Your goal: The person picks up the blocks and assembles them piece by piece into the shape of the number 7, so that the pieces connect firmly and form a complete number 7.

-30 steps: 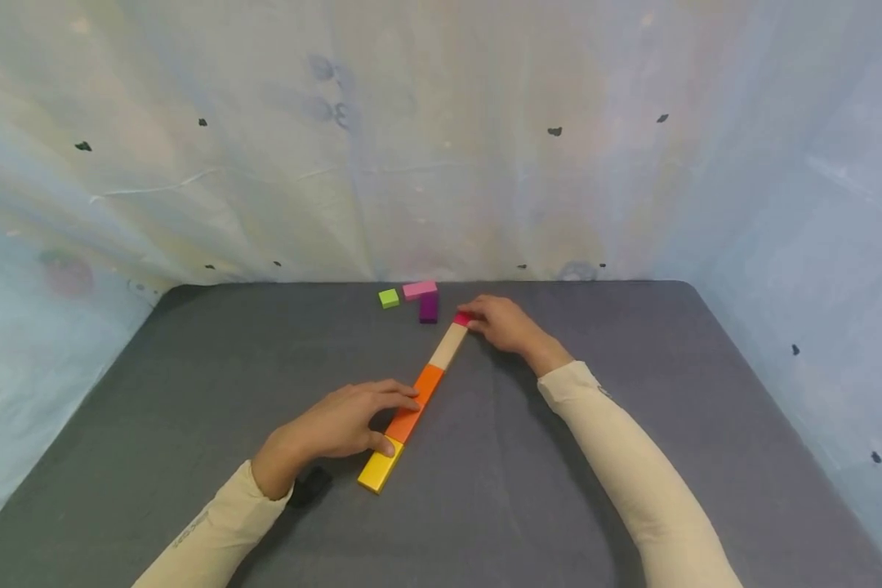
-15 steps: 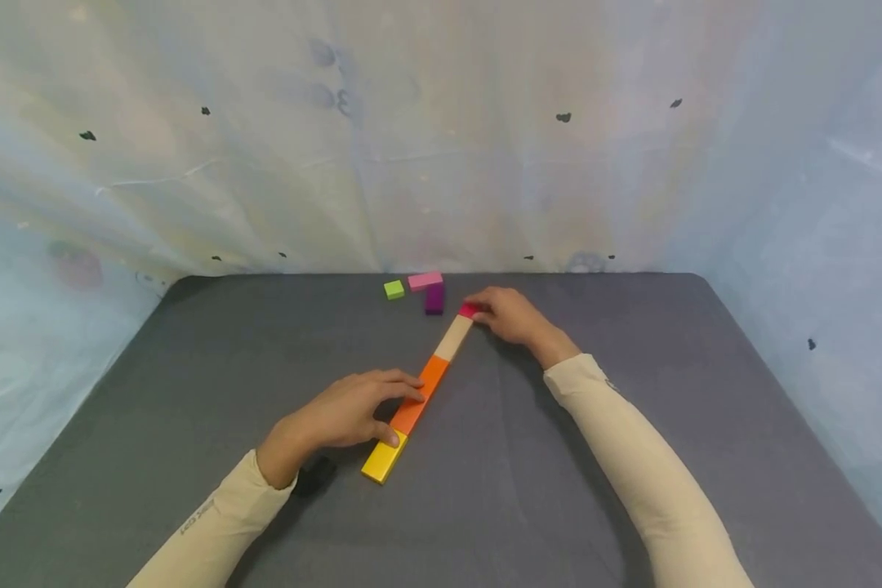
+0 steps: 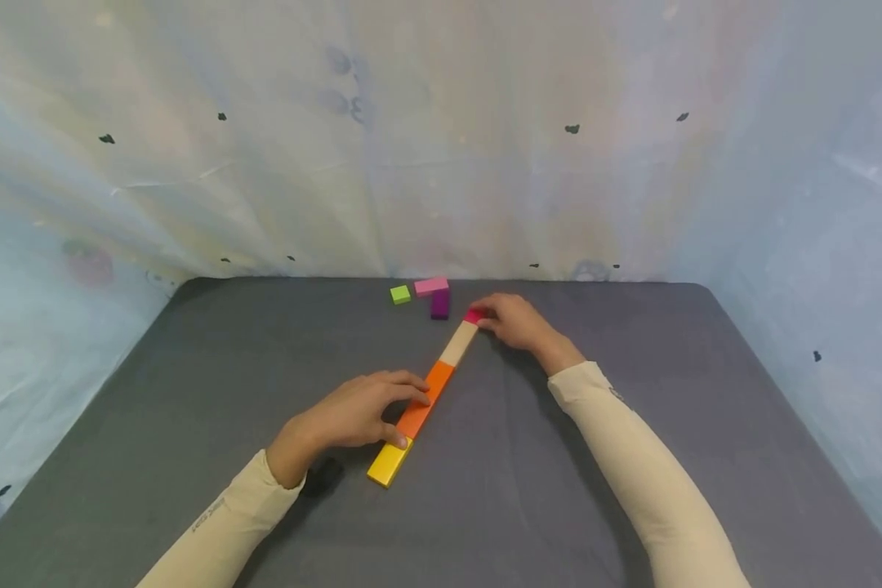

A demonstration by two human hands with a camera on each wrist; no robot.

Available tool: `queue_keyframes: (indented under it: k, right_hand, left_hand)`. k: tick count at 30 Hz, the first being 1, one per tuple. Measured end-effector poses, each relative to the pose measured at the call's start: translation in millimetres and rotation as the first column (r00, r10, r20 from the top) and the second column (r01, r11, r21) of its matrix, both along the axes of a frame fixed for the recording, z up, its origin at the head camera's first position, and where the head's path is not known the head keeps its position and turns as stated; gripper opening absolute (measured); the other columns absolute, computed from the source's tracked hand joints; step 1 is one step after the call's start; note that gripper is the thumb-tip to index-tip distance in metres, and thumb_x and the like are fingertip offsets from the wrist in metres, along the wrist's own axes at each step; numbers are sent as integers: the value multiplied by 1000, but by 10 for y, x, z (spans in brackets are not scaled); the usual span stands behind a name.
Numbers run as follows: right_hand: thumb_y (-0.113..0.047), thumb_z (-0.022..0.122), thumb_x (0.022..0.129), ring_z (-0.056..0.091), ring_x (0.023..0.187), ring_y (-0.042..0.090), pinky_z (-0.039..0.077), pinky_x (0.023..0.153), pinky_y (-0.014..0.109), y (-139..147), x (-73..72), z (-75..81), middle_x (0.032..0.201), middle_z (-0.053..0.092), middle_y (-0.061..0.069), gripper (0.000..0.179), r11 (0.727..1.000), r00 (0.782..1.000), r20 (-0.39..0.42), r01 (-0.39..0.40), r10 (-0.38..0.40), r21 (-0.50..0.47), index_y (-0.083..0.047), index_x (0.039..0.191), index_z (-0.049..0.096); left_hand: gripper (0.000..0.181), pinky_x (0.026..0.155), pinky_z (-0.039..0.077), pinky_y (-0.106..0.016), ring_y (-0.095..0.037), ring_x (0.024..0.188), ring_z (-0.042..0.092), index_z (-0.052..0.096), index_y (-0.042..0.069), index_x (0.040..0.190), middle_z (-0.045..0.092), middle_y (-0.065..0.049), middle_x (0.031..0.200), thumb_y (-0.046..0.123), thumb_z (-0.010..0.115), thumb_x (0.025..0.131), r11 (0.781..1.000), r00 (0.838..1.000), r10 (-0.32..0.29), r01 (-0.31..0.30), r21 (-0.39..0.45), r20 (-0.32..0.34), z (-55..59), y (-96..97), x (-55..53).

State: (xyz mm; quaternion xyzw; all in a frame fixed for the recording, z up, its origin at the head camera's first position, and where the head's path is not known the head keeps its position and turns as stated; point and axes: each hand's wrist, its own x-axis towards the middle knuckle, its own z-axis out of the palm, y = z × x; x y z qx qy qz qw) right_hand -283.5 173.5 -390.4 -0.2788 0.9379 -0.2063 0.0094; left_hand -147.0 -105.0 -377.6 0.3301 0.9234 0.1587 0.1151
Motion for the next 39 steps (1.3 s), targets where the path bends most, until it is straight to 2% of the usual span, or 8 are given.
queue_keyframes:
  k: [8,12,15,18,25,30,35,39]
  right_hand:
    - [-16,61,99,65,108,31,52,95,49,20,-9,-14,125,66,17,39,1000,1000,-9,-8,8,-3,-5,137,60]
    - [-17,62,99,65,106,29,52,94,48,-20,-10,10,124,67,16,39,1000,1000,-5,-10,10,-5,-5,136,61]
    - [-17,61,99,65,108,30,52,95,49,-45,-10,28,125,67,16,39,1000,1000,2,-2,2,-3,-6,137,60]
    - [-17,61,99,65,109,30,51,97,49,-46,-13,33,126,66,16,39,1000,1000,5,5,-5,-3,-6,137,60]
    - [-17,62,99,65,110,30,50,99,49,-48,-34,-18,126,67,16,39,1000,1000,0,-2,2,-5,-6,137,60]
    - [-17,61,100,65,109,30,51,98,48,-72,-12,-40,124,67,16,38,1000,1000,6,-3,3,-11,-5,136,61]
    - [-16,62,99,67,106,30,53,95,48,-95,16,-13,120,69,15,37,1000,1000,3,4,-4,-21,-5,134,62]
    - [-16,63,98,67,107,30,53,95,47,-122,24,-8,121,69,15,38,1000,1000,11,18,-18,-23,-5,135,62]
  left_hand:
    - [57,107,45,-47,-21,136,48,64,27,131,40,9,155,41,83,79,998,999,-47,48,34,-12,-25,-43,-72]
    - [63,109,44,-47,-23,140,45,63,25,134,33,8,160,43,83,77,997,998,-41,45,70,-47,59,-79,-162]
    - [61,110,43,-48,-24,139,46,62,22,135,38,5,157,41,81,80,998,995,-40,45,47,-96,151,-60,-325]
    - [57,110,43,-47,-24,135,48,61,22,137,47,2,150,37,79,84,999,987,-54,54,-4,-154,206,-9,-571]
    - [52,111,44,-42,-21,128,53,60,18,137,57,-3,137,19,78,88,995,969,-80,66,-69,-234,152,45,-1093]
    - [49,113,41,-47,-24,134,49,59,21,138,53,-2,143,9,71,92,990,956,-104,72,-123,-276,157,87,-1275]
    - [47,109,43,-52,-25,133,50,60,21,137,54,0,141,3,66,94,988,928,-147,120,-101,-342,145,174,-1410]
    - [48,109,42,-53,-23,134,50,60,21,137,57,0,138,-2,61,95,980,905,-186,143,-138,-383,80,215,-1503]
